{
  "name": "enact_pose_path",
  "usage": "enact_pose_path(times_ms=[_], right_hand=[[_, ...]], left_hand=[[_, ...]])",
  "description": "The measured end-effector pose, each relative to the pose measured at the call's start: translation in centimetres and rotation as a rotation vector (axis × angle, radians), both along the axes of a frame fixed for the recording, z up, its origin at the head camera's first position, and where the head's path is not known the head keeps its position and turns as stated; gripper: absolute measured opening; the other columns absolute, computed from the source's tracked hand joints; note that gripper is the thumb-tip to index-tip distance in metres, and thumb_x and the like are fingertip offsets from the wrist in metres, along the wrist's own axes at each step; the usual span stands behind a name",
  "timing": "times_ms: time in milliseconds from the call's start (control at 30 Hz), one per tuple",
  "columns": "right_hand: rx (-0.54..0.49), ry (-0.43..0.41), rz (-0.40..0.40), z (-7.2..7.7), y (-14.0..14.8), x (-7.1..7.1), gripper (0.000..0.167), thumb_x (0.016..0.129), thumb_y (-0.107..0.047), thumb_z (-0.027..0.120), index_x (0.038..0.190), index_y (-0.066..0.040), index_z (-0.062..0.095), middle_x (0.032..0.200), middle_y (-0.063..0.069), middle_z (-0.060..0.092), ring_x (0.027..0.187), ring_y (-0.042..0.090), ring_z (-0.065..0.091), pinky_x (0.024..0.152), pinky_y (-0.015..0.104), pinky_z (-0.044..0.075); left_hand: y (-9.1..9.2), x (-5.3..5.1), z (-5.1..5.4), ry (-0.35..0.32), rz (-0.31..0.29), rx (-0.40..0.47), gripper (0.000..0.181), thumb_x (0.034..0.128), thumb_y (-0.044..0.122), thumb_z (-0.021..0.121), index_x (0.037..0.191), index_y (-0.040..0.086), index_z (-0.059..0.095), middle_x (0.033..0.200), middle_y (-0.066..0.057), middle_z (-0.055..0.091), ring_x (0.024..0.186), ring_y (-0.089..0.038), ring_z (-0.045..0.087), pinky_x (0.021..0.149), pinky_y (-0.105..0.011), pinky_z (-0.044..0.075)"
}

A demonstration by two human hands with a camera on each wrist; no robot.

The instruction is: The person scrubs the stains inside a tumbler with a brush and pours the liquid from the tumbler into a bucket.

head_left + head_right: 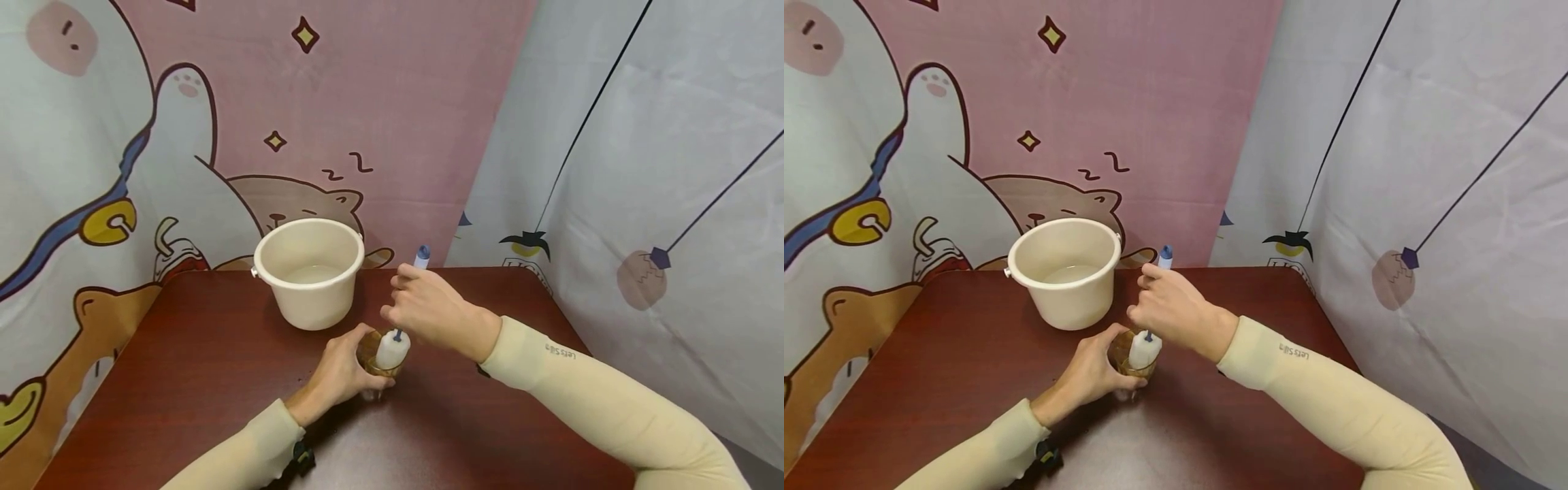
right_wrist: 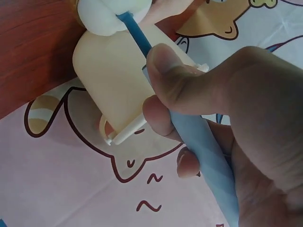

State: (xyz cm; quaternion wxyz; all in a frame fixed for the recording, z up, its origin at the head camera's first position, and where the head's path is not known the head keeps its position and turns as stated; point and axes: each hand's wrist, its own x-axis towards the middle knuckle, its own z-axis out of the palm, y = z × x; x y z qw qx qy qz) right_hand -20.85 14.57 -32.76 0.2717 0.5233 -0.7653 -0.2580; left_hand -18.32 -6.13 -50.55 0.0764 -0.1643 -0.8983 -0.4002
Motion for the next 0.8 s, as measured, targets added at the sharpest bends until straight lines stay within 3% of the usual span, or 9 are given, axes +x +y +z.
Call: enact_pose_path(times_ms=[333, 567, 800], right_hand=[[-0.012, -0.115, -0.054, 0.2, 0.6, -0.2, 0.035, 0.068, -0.028, 0.107, 0.087, -0.032, 0.079, 0.078, -0.009, 0.080, 0.089, 0.020, 0.068, 0.094, 0.038, 0.041], [-0.066, -0.159, -0.068, -0.2, 1.1, 0.1, 0.032, 0.072, -0.028, 0.106, 0.090, -0.030, 0.079, 0.079, -0.010, 0.079, 0.086, 0.020, 0.069, 0.094, 0.038, 0.042], [-0.159, -0.200, -0.088, -1.3, 2.0, 0.0, 0.036, 0.073, -0.038, 0.108, 0.087, -0.028, 0.077, 0.073, -0.011, 0.076, 0.078, 0.019, 0.066, 0.090, 0.039, 0.040]], left_hand=[[0.1, -0.1, 0.0, -0.012, -0.003, 0.008, 0.078, 0.0632, 0.037, 0.118, 0.125, 0.021, 0.074, 0.114, 0.003, 0.085, 0.103, -0.020, 0.081, 0.088, -0.036, 0.065], [0.1, 0.0, 0.1, -0.002, -0.003, 0.003, 0.078, 0.0626, 0.038, 0.119, 0.125, 0.022, 0.074, 0.114, 0.006, 0.085, 0.103, -0.016, 0.080, 0.090, -0.035, 0.065], [0.1, 0.0, 0.0, -0.002, -0.001, 0.004, 0.077, 0.0623, 0.036, 0.119, 0.124, 0.024, 0.073, 0.113, 0.009, 0.084, 0.101, -0.012, 0.079, 0.088, -0.033, 0.065]])
